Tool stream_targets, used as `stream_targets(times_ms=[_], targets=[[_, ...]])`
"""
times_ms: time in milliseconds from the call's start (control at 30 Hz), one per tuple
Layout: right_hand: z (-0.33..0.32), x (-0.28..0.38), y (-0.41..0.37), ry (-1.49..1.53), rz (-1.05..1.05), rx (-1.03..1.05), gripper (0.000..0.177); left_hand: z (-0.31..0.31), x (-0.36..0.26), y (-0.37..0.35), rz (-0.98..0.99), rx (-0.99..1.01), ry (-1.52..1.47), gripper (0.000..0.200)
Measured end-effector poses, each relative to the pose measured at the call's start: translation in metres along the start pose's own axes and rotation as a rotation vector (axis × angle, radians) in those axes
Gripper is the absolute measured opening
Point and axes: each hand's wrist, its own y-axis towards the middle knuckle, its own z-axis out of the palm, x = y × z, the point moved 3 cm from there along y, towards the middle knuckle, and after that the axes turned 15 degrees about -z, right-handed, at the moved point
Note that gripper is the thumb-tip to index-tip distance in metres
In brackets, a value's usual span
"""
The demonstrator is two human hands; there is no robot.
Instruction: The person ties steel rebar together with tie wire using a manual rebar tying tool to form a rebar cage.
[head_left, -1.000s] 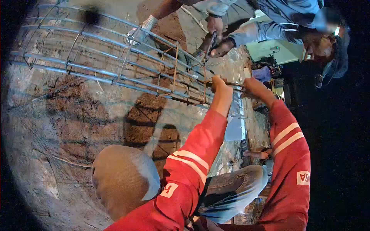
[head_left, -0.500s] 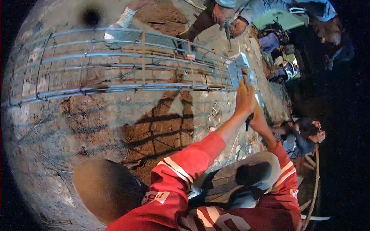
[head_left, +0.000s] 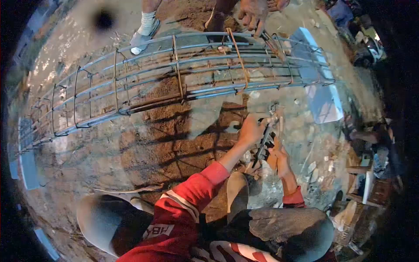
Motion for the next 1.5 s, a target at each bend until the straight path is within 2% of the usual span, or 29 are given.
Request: stream_targets(times_ms=[33, 67, 133, 200, 233, 300, 367, 400, 433, 500, 533, 600, 633, 700, 733, 800, 833, 900, 967, 1033, 1067, 1133, 1233, 1267, 1300, 1367, 1400, 1433, 1500], targets=[[-0.005, -0.015, 0.007, 0.022, 0.014, 0.014, 0.062, -0.011, 0.002, -0.001, -0.009, -0.013, 0.025, 0.023], [-0.012, -0.032, 0.012, 0.034, 0.047, 0.088, 0.052, -0.022, 0.009, -0.003, -0.146, -0.081, 0.126, 0.025], [-0.023, -0.050, 0.023, 0.004, 0.135, 0.201, 0.053, -0.046, 0.030, 0.000, -0.290, -0.087, 0.149, 0.028], [-0.029, -0.067, 0.035, -0.142, 0.150, 0.305, 0.053, -0.064, 0.043, 0.009, -0.191, -0.231, 0.126, 0.034], [-0.030, -0.076, 0.042, -0.268, 0.119, 0.349, 0.051, -0.074, 0.044, 0.012, -0.077, -0.433, 0.185, 0.038], [-0.032, -0.097, 0.049, -0.374, 0.097, 0.403, 0.050, -0.092, 0.068, 0.020, -0.338, -0.208, 0.025, 0.036], [-0.034, -0.118, 0.048, -0.977, -0.284, 0.844, 0.040, -0.101, 0.034, 0.005, -0.088, 0.051, -0.203, 0.030], [-0.025, -0.110, 0.046, -1.119, -0.388, 0.961, 0.038, -0.102, 0.003, -0.012, -0.275, 0.155, -0.361, 0.024], [-0.015, -0.101, 0.043, -1.253, -0.510, 1.065, 0.036, -0.103, -0.001, -0.018, -0.282, 0.139, -0.349, 0.024], [0.031, -0.005, 0.039, -0.516, -0.691, 0.498, 0.028, -0.104, -0.007, -0.029, -0.081, 0.057, -0.319, 0.025], [0.045, -0.007, 0.044, -0.505, -0.684, 0.503, 0.028, -0.106, 0.014, -0.017, -0.159, 0.121, -0.084, 0.024], [0.062, -0.009, 0.056, -0.202, -0.706, 0.229, 0.030, -0.105, 0.006, -0.026, -0.280, 0.199, -0.088, 0.025], [0.072, 0.003, 0.056, -0.183, -0.707, 0.239, 0.030, -0.105, 0.003, -0.030, -0.392, 0.278, -0.100, 0.026], [0.093, 0.025, 0.051, 0.068, -0.445, 0.438, 0.024, -0.105, 0.038, -0.031, -0.318, 0.175, -0.102, 0.025], [0.103, 0.017, 0.053, 0.261, -0.387, 0.442, 0.020, -0.103, 0.022, -0.043, -0.257, 0.058, -0.132, 0.027], [0.117, -0.011, 0.061, 0.236, -0.468, 0.396, 0.021, -0.118, 0.006, -0.056, -0.193, -0.081, -0.146, 0.028], [0.118, -0.014, 0.064, 0.183, -0.546, 0.328, 0.022, -0.134, 0.000, -0.062, -0.184, -0.199, 0.073, 0.031], [0.122, -0.019, 0.063, 0.183, -0.488, 0.437, 0.026, -0.147, -0.012, -0.069, -0.175, -0.318, 0.304, 0.033], [0.130, -0.028, 0.052, 0.281, -0.230, 0.582, 0.039, -0.144, -0.042, -0.075, -0.003, -0.359, 0.289, 0.028], [0.131, -0.040, 0.041, 0.328, -0.101, 0.663, 0.048, -0.142, -0.054, -0.070, -0.074, -0.334, 0.250, 0.021], [0.125, -0.049, 0.041, 0.289, -0.357, 0.617, 0.051, -0.139, -0.058, -0.069, -0.095, -0.292, 0.114, 0.019], [0.112, -0.068, 0.052, 0.240, -0.613, 0.546, 0.054, -0.137, -0.063, -0.066, -0.140, -0.198, -0.010, 0.018], [0.100, -0.081, 0.062, 0.072, -0.589, 0.626, 0.069, -0.134, -0.060, -0.062, -0.175, -0.110, 0.037, 0.016], [0.103, -0.081, 0.062, 0.068, -0.530, 0.658, 0.053, -0.131, -0.051, -0.067, -0.188, -0.362, 0.089, 0.018], [0.102, -0.076, 0.062, 0.063, -0.472, 0.689, 0.037, -0.131, -0.060, -0.065, -0.190, -0.351, 0.078, 0.018], [0.080, -0.088, 0.065, 0.214, -0.051, 0.819, 0.035, -0.121, -0.081, -0.059, -0.308, 0.116, 0.043, 0.020], [0.077, -0.098, 0.068, 0.093, -0.243, 0.656, 0.036, -0.116, -0.066, -0.052, -0.129, 0.145, -0.081, 0.018], [0.076, -0.103, 0.069, -0.029, -0.431, 0.489, 0.036, -0.110, -0.059, -0.048, -0.124, 0.161, -0.087, 0.018], [0.065, -0.098, 0.068, -0.162, -0.618, 0.313, 0.036, -0.107, -0.055, -0.044, -0.111, 0.006, -0.268, 0.018]])
